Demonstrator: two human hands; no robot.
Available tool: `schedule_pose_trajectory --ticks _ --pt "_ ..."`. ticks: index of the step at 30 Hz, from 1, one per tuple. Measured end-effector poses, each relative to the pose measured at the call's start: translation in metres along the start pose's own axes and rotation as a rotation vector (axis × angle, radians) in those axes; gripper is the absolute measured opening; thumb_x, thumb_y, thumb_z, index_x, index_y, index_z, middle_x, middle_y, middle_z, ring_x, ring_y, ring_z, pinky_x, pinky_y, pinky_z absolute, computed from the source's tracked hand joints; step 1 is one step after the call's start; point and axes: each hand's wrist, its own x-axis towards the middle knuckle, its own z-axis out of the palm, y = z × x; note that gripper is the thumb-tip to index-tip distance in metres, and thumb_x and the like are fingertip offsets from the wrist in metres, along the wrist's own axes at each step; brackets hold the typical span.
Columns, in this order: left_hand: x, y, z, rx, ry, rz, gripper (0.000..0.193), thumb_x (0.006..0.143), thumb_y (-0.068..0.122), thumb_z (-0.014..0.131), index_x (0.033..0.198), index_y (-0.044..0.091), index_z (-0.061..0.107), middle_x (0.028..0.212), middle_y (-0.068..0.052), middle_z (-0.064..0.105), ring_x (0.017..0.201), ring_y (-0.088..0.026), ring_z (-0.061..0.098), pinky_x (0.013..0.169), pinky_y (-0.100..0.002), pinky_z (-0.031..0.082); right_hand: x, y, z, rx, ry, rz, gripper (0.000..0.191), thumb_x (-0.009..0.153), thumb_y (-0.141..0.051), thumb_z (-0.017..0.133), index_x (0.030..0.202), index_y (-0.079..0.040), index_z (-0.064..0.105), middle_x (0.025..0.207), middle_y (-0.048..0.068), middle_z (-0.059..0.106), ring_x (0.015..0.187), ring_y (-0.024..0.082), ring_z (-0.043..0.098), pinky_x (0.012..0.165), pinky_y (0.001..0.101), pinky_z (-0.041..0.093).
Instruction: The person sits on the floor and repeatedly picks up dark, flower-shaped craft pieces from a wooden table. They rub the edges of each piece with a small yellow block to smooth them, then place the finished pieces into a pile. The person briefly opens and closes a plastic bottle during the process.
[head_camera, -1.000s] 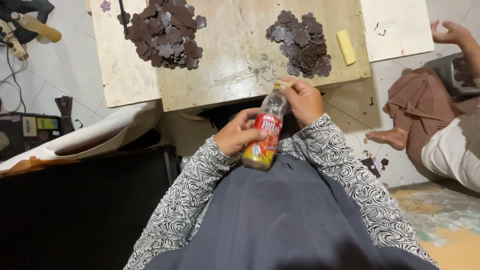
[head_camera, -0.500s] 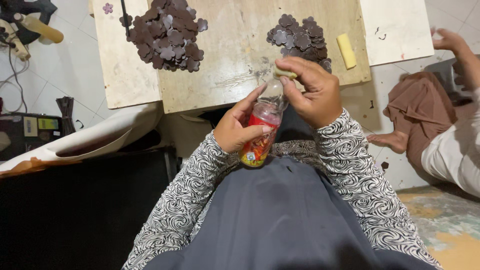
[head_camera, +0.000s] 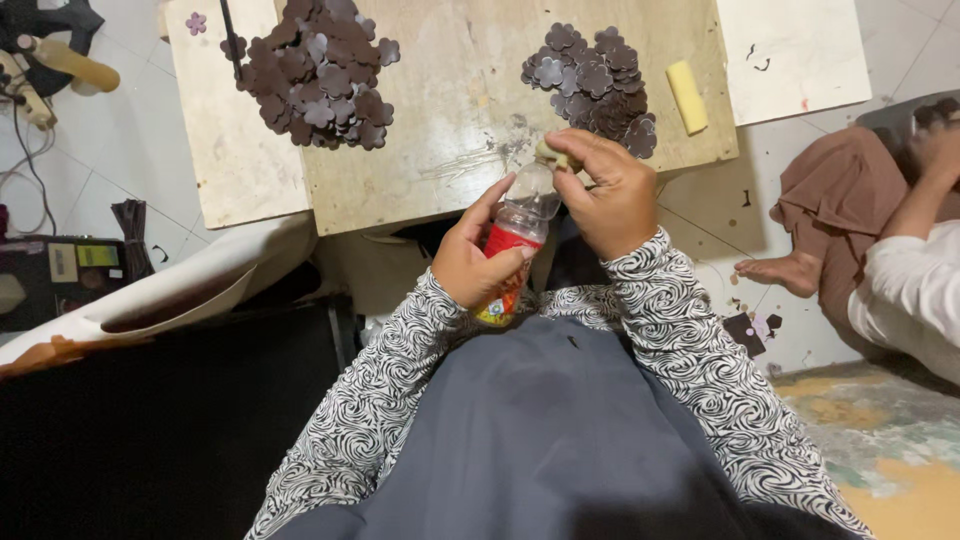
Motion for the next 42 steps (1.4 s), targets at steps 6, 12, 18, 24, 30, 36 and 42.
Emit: schedule_pose_trajectory --ticks 6,12,18,24,30,36,42 --pt "0.021 -0.017 -0.017 0.335 0.175 0.275 0.085 0.088 0.005 0.076 0.161 0.005 0.032 0.139 -0.015 0.06 0.127 -0.02 0.062 0.111 -0.034 0.051 -0.001 0.031 0.002 0.666 0.052 0.532 0.029 0.096 -0.003 0.071 0.125 0.003 0.069 0.116 0.015 0.074 0.104 0.018 0.071 0.093 0.0283 0.059" --pt "0.077 -0.012 -0.056 0.484 0.393 0.353 0.073 0.086 0.003 0.079 0.15 0.004 0.042 0.137 -0.017 0.063 0.125 -0.026 0.068 0.11 -0.037 0.058 -0.038 0.082 0.002 1.348 -0.143 0.816 0.025 0.111 -0.006 0.062 0.128 0.012 0.057 0.118 0.018 0.069 0.107 0.021 0.069 0.099 0.0311 0.059" --pt "0.177 0.013 -0.093 0.464 0.627 0.308 0.078 0.082 0.001 0.08 0.149 0.008 0.04 0.145 -0.015 0.057 0.129 -0.027 0.064 0.104 -0.038 0.056 -0.089 0.112 0.022 1.345 -0.161 1.113 0.031 0.101 -0.01 0.059 0.126 0.008 0.057 0.115 0.016 0.069 0.107 0.023 0.07 0.095 0.0328 0.059" --pt "0.231 0.028 -0.099 0.619 0.782 0.491 0.079 0.08 0.006 0.091 0.144 0.009 0.045 0.137 -0.013 0.062 0.123 -0.026 0.068 0.107 -0.035 0.058 -0.085 0.129 0.015 1.347 -0.156 1.094 0.034 0.102 -0.011 0.06 0.127 0.012 0.057 0.118 0.019 0.068 0.109 0.024 0.07 0.097 0.0336 0.058" --pt "0.24 0.022 -0.105 0.668 0.833 0.317 0.069 0.085 0.015 0.09 0.139 0.006 0.047 0.133 -0.012 0.069 0.128 -0.026 0.072 0.113 -0.036 0.057 -0.085 0.13 0.018 1.408 -0.21 1.106 0.034 0.101 -0.011 0.06 0.128 0.011 0.056 0.122 0.019 0.067 0.111 0.024 0.07 0.098 0.0342 0.058" --pt "0.238 0.006 -0.109 0.865 0.939 0.668 0.103 0.07 0.021 0.1 0.141 -0.007 0.031 0.134 -0.029 0.047 0.123 -0.046 0.052 0.106 -0.047 0.044 -0.086 0.135 0.021 1.419 -0.219 1.075 0.033 0.104 -0.012 0.059 0.128 0.01 0.057 0.122 0.02 0.068 0.112 0.027 0.069 0.1 0.0368 0.057" --pt "0.224 -0.046 -0.036 0.512 0.867 0.229 0.05 0.079 0.03 0.082 0.117 0.007 0.06 0.121 -0.012 0.057 0.115 -0.026 0.062 0.096 -0.041 0.061 -0.087 0.137 0.024 1.454 -0.214 1.078 0.033 0.102 -0.012 0.058 0.128 0.009 0.057 0.122 0.018 0.068 0.112 0.026 0.069 0.099 0.0373 0.058"
